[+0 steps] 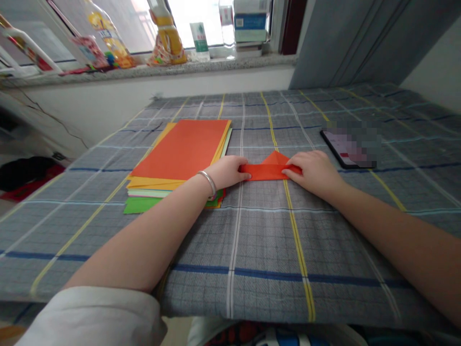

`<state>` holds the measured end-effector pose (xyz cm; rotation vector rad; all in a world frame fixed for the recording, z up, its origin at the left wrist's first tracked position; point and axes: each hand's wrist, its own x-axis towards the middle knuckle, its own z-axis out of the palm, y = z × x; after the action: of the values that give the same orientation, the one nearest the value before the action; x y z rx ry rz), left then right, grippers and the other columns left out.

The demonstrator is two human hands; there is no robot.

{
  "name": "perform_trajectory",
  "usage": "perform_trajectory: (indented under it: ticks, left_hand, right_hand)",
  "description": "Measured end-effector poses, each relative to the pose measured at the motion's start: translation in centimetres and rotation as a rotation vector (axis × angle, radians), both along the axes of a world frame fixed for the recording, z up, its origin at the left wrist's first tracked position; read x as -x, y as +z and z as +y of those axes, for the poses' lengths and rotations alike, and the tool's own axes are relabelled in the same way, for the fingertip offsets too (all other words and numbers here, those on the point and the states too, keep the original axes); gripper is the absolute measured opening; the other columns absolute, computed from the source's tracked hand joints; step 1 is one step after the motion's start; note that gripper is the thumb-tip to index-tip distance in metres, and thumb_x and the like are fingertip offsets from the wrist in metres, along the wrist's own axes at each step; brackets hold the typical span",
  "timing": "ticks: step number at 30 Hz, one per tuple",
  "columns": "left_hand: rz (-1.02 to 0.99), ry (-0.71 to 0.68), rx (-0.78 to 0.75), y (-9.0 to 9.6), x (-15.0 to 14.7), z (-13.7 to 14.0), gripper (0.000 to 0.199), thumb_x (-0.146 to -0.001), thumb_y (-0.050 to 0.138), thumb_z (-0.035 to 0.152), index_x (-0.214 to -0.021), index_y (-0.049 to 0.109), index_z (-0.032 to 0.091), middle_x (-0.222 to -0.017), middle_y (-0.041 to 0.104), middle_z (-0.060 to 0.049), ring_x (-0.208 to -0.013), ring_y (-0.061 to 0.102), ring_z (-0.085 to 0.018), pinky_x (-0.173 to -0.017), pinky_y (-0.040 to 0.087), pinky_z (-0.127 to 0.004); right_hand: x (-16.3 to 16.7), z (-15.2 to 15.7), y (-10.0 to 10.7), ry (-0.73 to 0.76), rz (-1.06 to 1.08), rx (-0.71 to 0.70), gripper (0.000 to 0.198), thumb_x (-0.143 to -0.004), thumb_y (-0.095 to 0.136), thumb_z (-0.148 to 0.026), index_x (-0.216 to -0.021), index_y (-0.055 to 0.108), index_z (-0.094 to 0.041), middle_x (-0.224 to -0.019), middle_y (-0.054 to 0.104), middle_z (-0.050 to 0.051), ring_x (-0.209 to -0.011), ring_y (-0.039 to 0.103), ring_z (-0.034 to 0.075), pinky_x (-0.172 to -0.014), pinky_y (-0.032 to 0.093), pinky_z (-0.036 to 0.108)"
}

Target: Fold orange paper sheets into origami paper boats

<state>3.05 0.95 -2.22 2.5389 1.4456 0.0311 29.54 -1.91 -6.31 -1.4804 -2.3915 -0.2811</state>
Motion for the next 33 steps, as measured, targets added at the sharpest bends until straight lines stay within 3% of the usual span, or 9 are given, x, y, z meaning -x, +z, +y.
perform_trajectory:
  ticks: [7, 13, 17, 19, 21, 23, 25, 29, 33]
  left_hand:
    - [0.101, -0.018, -0.079, -0.2, -0.5, -0.9, 0.016, -0.095, 0.054, 0.030, -0.095, 0.064, 0.018, -0.088, 0.071, -0.006, -0.082, 0.067, -0.021, -0.075, 0.051, -0.029]
    - [0.146, -0.023, -0.181, -0.7, -1.0, -1.7, 0.018, -0.098, 0.045, 0.022, -0.100, 0.062, 0.015, -0.095, 0.072, -0.011, -0.087, 0.069, -0.022, -0.077, 0.052, -0.031]
    - [0.102, -0.024, -0.268, -1.4, -1.3, -1.8, 0.024, -0.094, 0.048, 0.016, -0.114, 0.061, 0.011, -0.103, 0.071, -0.014, -0.094, 0.068, -0.025, -0.085, 0.054, -0.036]
    - [0.029, -0.113, -0.370, -1.9, -1.4, -1.8, 0.034, -0.093, 0.046, 0.011, -0.124, 0.060, 0.013, -0.118, 0.068, -0.016, -0.108, 0.065, -0.027, -0.095, 0.052, -0.041]
    - [-0.050, -0.295, -0.434, -2.4, -1.7, -1.6, 0.039, -0.094, 0.044, 0.008, -0.129, 0.061, 0.017, -0.131, 0.064, -0.014, -0.122, 0.059, -0.027, -0.107, 0.047, -0.046]
    - [-0.131, -0.475, -0.405, -2.9, -2.0, -1.4, 0.038, -0.096, 0.043, 0.009, -0.128, 0.062, 0.019, -0.135, 0.063, -0.012, -0.130, 0.055, -0.024, -0.115, 0.040, -0.047]
    - [-0.183, -0.562, -0.335, -3.3, -2.4, -1.3, 0.039, -0.098, 0.043, 0.012, -0.132, 0.060, 0.018, -0.142, 0.060, -0.012, -0.138, 0.050, -0.023, -0.120, 0.035, -0.047]
    - [-0.122, -0.561, -0.159, -3.5, -2.6, -1.5, 0.050, -0.103, 0.042, 0.028, -0.152, 0.041, 0.021, -0.161, 0.040, -0.010, -0.152, 0.032, -0.024, -0.125, 0.024, -0.050]
    - [-0.021, -0.531, -0.096, -3.3, -2.5, -1.7, 0.061, -0.104, 0.041, 0.042, -0.159, 0.028, 0.021, -0.167, 0.027, -0.010, -0.156, 0.021, -0.028, -0.127, 0.012, -0.054]
  right_hand:
    - [-0.4, 0.6, -0.5, -0.042, 0.056, 0.017, 0.028, -0.095, 0.054, -0.044, -0.094, 0.073, -0.024, -0.100, 0.075, 0.008, -0.094, 0.067, 0.028, -0.082, 0.045, 0.045]
    - [-1.0, 1.2, -0.6, -0.083, 0.109, 0.073, 0.028, -0.093, 0.056, -0.046, -0.087, 0.072, -0.024, -0.096, 0.075, 0.007, -0.090, 0.066, 0.027, -0.077, 0.044, 0.044]
    - [-0.9, 1.2, -0.5, -0.100, 0.143, 0.111, 0.024, -0.092, 0.059, -0.044, -0.086, 0.072, -0.024, -0.098, 0.075, 0.006, -0.093, 0.066, 0.028, -0.079, 0.044, 0.044]
    - [-0.8, 1.2, -0.5, -0.108, 0.155, 0.122, 0.023, -0.091, 0.060, -0.043, -0.087, 0.072, -0.024, -0.098, 0.075, 0.007, -0.094, 0.066, 0.028, -0.080, 0.045, 0.044]
    - [-0.8, 1.2, -0.6, -0.102, 0.167, 0.133, 0.023, -0.091, 0.061, -0.043, -0.087, 0.072, -0.023, -0.098, 0.074, 0.008, -0.093, 0.066, 0.028, -0.080, 0.047, 0.043]
    - [-0.8, 1.2, -0.6, -0.092, 0.178, 0.136, 0.023, -0.091, 0.060, -0.042, -0.086, 0.072, -0.023, -0.096, 0.074, 0.008, -0.092, 0.066, 0.027, -0.080, 0.048, 0.042]
    - [-0.8, 1.3, -0.7, -0.089, 0.190, 0.127, 0.023, -0.091, 0.060, -0.042, -0.086, 0.072, -0.023, -0.095, 0.074, 0.008, -0.090, 0.066, 0.026, -0.079, 0.048, 0.042]
    - [-0.7, 1.3, -0.9, -0.088, 0.210, 0.093, 0.024, -0.091, 0.058, -0.042, -0.084, 0.072, -0.023, -0.093, 0.075, 0.007, -0.087, 0.066, 0.026, -0.078, 0.048, 0.041]
    - [-0.6, 1.3, -1.0, -0.113, 0.226, 0.095, 0.024, -0.091, 0.058, -0.042, -0.085, 0.073, -0.023, -0.094, 0.075, 0.007, -0.089, 0.067, 0.026, -0.078, 0.049, 0.041]
